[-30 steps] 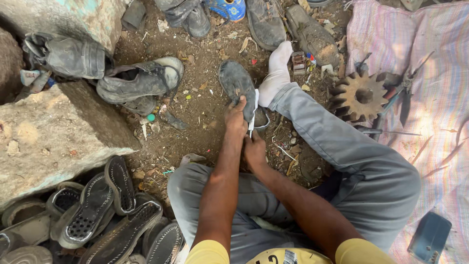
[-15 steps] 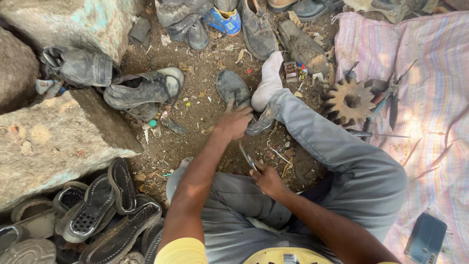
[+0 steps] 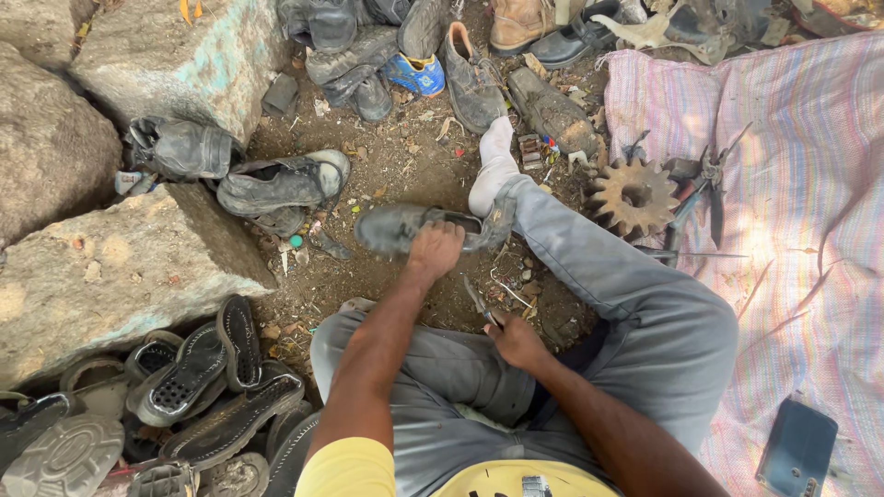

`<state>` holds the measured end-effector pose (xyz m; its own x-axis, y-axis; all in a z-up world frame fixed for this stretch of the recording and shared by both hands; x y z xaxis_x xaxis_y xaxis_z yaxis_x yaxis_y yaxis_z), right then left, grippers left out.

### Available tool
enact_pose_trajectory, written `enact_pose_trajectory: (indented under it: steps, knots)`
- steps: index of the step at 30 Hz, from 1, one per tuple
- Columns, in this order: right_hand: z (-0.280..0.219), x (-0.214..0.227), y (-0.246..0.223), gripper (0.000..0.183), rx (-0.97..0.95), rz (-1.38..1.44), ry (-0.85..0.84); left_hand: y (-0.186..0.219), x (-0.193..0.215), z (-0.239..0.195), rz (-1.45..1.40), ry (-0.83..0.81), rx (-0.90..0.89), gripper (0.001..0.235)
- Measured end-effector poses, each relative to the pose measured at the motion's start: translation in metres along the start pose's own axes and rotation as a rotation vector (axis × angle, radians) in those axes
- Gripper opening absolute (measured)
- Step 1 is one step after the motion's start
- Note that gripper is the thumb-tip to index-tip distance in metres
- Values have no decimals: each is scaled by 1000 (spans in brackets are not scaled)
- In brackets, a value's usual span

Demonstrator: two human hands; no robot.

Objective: The person sits on the ground and uses a knife to scrape and separate the sole from the upper of a worn shoe. They repeatedly pry and cut along the seam to detach the sole, then set the shoe aside.

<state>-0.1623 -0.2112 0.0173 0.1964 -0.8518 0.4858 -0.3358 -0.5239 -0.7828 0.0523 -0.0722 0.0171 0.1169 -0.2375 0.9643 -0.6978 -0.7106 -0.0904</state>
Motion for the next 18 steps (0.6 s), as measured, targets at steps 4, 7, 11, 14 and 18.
enact_pose_trajectory:
  steps: [4, 7, 11, 14, 18]
  knots:
    - [1, 1, -3, 32, -61, -18, -26, -4, 2, 0, -275, 111, 272, 27]
    - [3, -2, -4, 46, -68, -50, 11, -7, 6, -3, -486, 207, 387, 40]
    - [4, 0, -9, 48, 55, -23, 62, 0, -15, 2, -673, 341, 512, 36]
    - [-4, -1, -21, 48, -58, -55, 5, -2, -29, 8, -714, 538, 492, 34]
    - [19, 6, -23, 40, -126, -95, 67, -21, -38, 8, -927, 470, 456, 36]
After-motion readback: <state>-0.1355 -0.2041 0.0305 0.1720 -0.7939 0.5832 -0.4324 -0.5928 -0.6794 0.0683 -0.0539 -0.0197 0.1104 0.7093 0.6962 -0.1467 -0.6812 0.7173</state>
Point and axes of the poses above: each hand's wrist, its own z-axis towards the middle knuckle, its own x-axis out of the back of the hand, y = z × x, the point moved 2 cm from there along z, towards the middle knuckle
